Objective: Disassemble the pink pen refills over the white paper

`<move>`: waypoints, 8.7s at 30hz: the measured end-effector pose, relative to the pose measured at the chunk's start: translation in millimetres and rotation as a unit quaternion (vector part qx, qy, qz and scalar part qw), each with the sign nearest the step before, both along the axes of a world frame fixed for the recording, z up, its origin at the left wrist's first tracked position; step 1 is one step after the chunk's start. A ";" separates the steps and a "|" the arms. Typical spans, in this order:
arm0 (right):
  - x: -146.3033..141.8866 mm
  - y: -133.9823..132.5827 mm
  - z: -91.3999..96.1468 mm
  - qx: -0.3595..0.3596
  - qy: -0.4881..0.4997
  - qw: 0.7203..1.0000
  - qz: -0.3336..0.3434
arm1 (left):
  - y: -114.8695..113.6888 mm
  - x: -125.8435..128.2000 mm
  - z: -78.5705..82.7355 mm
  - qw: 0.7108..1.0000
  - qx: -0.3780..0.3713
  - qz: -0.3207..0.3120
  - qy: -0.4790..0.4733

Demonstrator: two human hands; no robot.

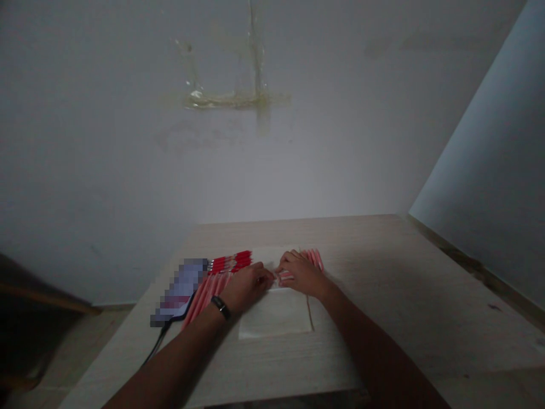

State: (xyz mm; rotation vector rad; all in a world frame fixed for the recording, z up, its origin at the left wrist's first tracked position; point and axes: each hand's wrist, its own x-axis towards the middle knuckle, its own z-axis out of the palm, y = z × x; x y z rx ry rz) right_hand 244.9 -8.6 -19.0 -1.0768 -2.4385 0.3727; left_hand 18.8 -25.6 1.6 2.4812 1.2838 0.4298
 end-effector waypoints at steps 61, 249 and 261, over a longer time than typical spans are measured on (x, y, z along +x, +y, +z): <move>14.0 2.2 0.2 0.009 -0.011 0.996 -0.091 | -0.9 2.9 -7.1 0.999 -0.004 0.035 -0.008; 29.3 -5.1 5.5 -0.055 -0.045 0.994 -0.084 | 2.4 -6.9 -10.3 0.992 -0.015 0.126 -0.010; 23.7 -6.4 13.6 -0.049 0.014 0.997 -0.063 | -7.6 3.6 -2.7 1.000 0.000 -0.019 -0.013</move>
